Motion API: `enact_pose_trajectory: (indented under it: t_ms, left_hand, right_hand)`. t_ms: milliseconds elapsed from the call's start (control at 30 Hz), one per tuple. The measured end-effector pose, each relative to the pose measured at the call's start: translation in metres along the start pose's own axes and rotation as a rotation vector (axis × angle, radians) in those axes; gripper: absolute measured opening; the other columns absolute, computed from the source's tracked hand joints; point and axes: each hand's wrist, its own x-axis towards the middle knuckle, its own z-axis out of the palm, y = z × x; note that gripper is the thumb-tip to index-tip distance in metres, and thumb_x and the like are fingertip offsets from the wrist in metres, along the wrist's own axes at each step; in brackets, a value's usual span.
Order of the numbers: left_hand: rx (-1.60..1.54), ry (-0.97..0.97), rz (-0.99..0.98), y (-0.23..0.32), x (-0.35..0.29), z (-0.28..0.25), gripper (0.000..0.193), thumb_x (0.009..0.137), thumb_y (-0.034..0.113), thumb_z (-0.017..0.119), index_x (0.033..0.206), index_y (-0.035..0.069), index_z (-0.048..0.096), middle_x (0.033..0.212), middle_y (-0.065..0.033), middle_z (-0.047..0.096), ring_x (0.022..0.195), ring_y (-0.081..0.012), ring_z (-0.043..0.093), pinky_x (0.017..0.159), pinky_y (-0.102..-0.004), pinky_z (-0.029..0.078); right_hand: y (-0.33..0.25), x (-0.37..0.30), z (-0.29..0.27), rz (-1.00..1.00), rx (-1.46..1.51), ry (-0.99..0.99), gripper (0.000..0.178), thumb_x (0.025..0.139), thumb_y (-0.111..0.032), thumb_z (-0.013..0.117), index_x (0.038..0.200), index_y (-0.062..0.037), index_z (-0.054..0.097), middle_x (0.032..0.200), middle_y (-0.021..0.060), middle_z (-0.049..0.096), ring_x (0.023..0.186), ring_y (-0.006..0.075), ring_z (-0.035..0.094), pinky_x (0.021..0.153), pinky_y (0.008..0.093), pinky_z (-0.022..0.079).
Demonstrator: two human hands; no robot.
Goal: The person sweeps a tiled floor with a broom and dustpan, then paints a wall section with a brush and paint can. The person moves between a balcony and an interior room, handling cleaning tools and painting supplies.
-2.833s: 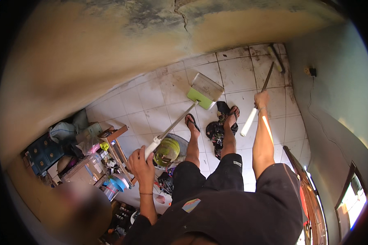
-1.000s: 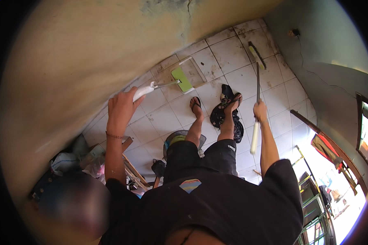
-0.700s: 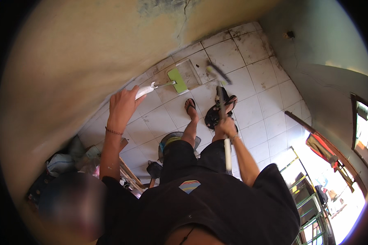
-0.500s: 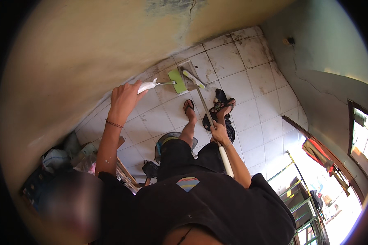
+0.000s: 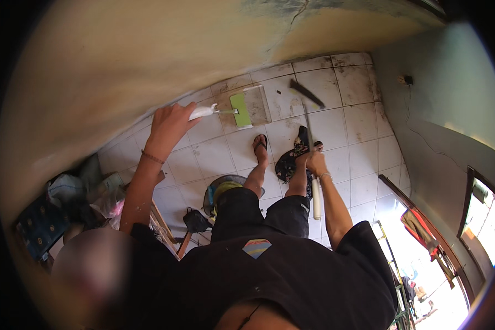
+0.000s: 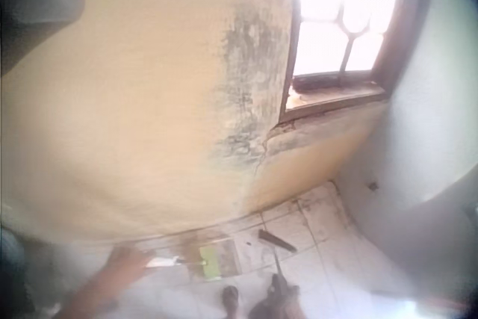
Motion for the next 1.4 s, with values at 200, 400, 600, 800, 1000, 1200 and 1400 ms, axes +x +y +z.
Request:
enact_pose_trajectory:
  t_ms: [200,400,600,800,1000,1200,1400]
  left_hand:
    - [-0.009,0.018,-0.031,-0.005,0.002,0.004,0.035,0.091,0.042,0.068,0.113,0.015,0.068,0.072,-0.013,0.065,0.071,-0.0338,0.066,0.065,-0.0437,0.051]
    - [-0.049,0.034,-0.001,-0.037,-0.024,0.007,0.032,0.09,0.04,0.069,0.11,0.015,0.069,0.075,-0.0115,0.067,0.075,-0.0319,0.067,0.066,-0.0433,0.05]
    - [-0.044,0.027,0.06,-0.05,-0.028,0.01,0.032,0.09,0.039,0.068,0.111,0.015,0.067,0.077,-0.0116,0.067,0.076,-0.0323,0.066,0.067,-0.0453,0.05]
    - [-0.019,0.027,0.062,-0.03,-0.03,0.028,0.03,0.088,0.035,0.071,0.108,0.014,0.068,0.08,-0.0094,0.067,0.076,-0.0291,0.067,0.066,-0.0424,0.049]
    - [-0.044,0.044,0.04,-0.028,-0.035,0.027,0.03,0.087,0.034,0.072,0.109,0.014,0.07,0.079,-0.0081,0.068,0.076,-0.0276,0.067,0.068,-0.0415,0.049]
    - [-0.053,0.072,0.011,-0.052,-0.06,0.004,0.035,0.089,0.038,0.071,0.116,0.015,0.069,0.076,-0.011,0.066,0.079,-0.0299,0.066,0.071,-0.0436,0.049]
    - [0.012,-0.109,-0.101,-0.049,-0.062,0.004,0.039,0.089,0.043,0.069,0.119,0.018,0.07,0.081,-0.0128,0.068,0.081,-0.0333,0.066,0.073,-0.045,0.05]
  right_hand:
    - [-0.063,-0.081,0.031,-0.064,0.068,-0.094,0.048,0.087,-0.017,0.056,0.13,0.0026,0.056,0.092,0.0305,0.069,0.091,0.0489,0.067,0.086,0.055,0.052]
    - [-0.059,-0.132,-0.036,0.212,0.304,-0.043,0.05,0.091,-0.021,0.051,0.137,-0.0007,0.053,0.104,0.0349,0.066,0.101,0.0502,0.064,0.086,0.0532,0.052]
    - [-0.009,-0.063,0.026,0.289,0.438,0.08,0.039,0.093,-0.018,0.053,0.124,0.0045,0.061,0.063,0.0109,0.061,0.045,0.02,0.058,0.041,0.0346,0.049]
    - [-0.128,-0.08,0.063,0.409,0.78,-0.184,0.032,0.094,-0.018,0.055,0.121,-0.0023,0.063,0.062,0.004,0.055,0.044,0.0135,0.052,0.037,0.0301,0.044]
    - [-0.156,-0.104,0.022,0.376,1.107,-0.347,0.033,0.098,-0.017,0.053,0.13,-0.0104,0.061,0.062,0.0002,0.051,0.042,0.0085,0.046,0.036,0.0263,0.039]
    - [-0.104,-0.084,0.017,0.02,0.418,0.211,0.04,0.095,-0.024,0.053,0.126,-0.0002,0.061,0.076,0.0221,0.069,0.059,0.0322,0.069,0.051,0.0404,0.054]
    - [-0.119,-0.002,0.008,0.192,0.22,0.009,0.037,0.09,-0.018,0.051,0.115,0.0072,0.061,0.094,0.0319,0.069,0.091,0.0435,0.07,0.079,0.0511,0.057]
